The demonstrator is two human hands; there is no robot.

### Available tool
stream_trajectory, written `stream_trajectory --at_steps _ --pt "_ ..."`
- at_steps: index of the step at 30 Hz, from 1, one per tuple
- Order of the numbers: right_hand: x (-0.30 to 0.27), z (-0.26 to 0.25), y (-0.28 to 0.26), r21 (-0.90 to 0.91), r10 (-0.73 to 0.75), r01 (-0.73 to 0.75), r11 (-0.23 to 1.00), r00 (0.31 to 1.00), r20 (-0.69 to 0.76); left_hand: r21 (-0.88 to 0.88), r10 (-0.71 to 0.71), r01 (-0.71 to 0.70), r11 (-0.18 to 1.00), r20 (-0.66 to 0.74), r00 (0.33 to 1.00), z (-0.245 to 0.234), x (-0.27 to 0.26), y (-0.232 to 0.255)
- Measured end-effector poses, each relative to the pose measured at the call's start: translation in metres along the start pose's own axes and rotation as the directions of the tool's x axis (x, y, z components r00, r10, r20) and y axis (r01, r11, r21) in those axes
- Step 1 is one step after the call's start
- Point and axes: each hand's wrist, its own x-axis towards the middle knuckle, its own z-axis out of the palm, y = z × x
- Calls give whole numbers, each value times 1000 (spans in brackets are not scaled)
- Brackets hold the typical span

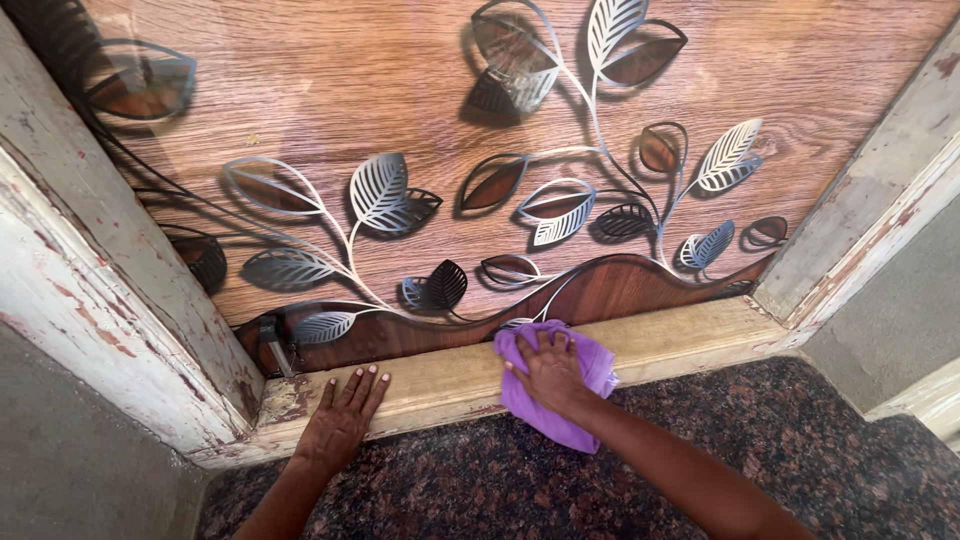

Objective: The person wipes down the decorative panel and door frame with a cloth while pressing against the surface by hand.

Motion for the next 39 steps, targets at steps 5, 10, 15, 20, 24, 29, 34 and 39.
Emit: stream_trajectory --at_steps 5,10,15,20,24,29,34,39 --pt "14 6 -98 54 -123 125 991 992 -35 12 -4 5 1000 -100 995 6 -7 -5" --pt "19 -7 -164 99 -247 246 964 969 -7 77 26 -27 997 21 999 2 -15 -11" --pt "11 -34 -157 135 -330 303 943 902 278 72 15 -14 997 -15 1000 10 -21 -21" --pt "8 -26 -94 33 -486 500 866 823 292 175 -22 34 984 -72 997 16 -40 -33" --pt "8 -12 -85 68 -488 483 873 865 121 348 18 11 937 -80 997 15 -61 -52" --pt "15 -4 -123 51 -496 494 868 866 58 302 -5 20 953 -49 999 22 -75 -65" --pt "24 -3 -192 100 -511 504 858 856 74 344 31 23 939 -150 988 26 -72 -70" --pt "32 4 -254 143 -521 509 849 852 60 402 5 18 915 -56 998 23 -79 -78"
